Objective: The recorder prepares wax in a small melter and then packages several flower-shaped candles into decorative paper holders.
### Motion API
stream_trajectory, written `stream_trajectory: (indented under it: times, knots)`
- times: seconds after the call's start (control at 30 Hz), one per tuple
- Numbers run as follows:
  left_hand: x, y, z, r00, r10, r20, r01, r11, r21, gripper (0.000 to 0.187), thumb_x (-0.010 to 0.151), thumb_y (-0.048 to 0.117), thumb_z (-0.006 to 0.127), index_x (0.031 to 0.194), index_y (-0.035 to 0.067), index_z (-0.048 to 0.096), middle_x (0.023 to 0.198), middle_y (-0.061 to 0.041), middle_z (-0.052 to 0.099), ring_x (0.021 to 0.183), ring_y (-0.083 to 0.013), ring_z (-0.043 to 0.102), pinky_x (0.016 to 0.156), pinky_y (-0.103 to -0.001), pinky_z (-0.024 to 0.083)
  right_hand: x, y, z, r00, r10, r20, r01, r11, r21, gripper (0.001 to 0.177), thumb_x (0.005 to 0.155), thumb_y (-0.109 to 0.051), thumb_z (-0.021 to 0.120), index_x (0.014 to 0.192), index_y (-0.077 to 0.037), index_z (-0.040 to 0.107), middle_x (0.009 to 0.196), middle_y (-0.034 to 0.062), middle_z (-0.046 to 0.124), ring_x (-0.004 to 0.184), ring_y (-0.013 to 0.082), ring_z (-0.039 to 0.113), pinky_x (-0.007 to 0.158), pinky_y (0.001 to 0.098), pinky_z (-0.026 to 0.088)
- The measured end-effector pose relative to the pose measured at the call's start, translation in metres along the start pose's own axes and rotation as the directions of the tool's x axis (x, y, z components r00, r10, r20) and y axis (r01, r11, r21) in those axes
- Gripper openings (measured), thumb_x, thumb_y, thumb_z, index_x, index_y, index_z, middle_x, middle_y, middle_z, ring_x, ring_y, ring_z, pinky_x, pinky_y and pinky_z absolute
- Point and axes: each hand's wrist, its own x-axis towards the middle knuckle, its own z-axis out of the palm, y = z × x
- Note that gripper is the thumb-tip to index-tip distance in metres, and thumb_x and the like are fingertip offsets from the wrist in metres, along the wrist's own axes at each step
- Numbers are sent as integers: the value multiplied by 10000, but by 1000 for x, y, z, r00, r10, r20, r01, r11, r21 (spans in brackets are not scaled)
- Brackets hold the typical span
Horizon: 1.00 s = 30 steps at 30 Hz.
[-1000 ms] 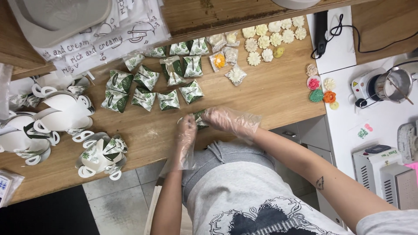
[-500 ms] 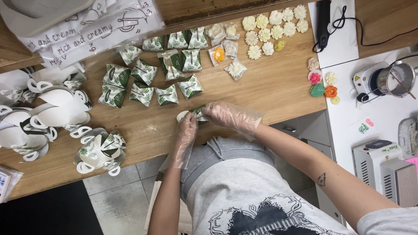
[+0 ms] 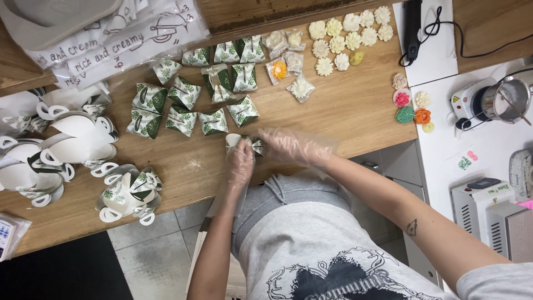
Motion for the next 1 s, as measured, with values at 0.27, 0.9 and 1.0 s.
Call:
stream_trajectory:
  times: [0.27, 0.9, 1.0]
  knots:
    - [2, -51, 15, 995, 16, -95, -41, 963, -268, 224, 1087, 211, 482, 1074, 12, 584, 897, -167, 685, 761, -278, 678, 640, -401, 528, 0, 1, 3, 982, 179, 61, -184, 978, 97, 468, 871, -298, 782, 1255, -108, 595, 1027, 178, 662, 860, 365, 704, 742, 460, 582]
    - [16, 46, -46, 805, -344, 483, 7, 820, 573, 1267, 799, 279, 847, 1628, 331, -110, 1442, -135, 587, 1048, -353, 732, 886, -434, 599, -17, 15, 20, 980, 195, 38, -138, 806, -575, 596, 861, -145, 643, 1436, -35, 530, 1037, 138, 684, 957, 301, 678, 803, 402, 570]
    - [26, 29, -25, 785, -393, 480, 105, 847, 521, 1323, 778, 239, 858, 1631, 303, -151, 1435, -151, 581, 1012, -348, 755, 874, -417, 623, -3, 3, 13, 966, 241, 97, -148, 816, -558, 745, 827, -288, 696, 1463, 17, 458, 1003, 155, 683, 921, 305, 674, 788, 403, 561]
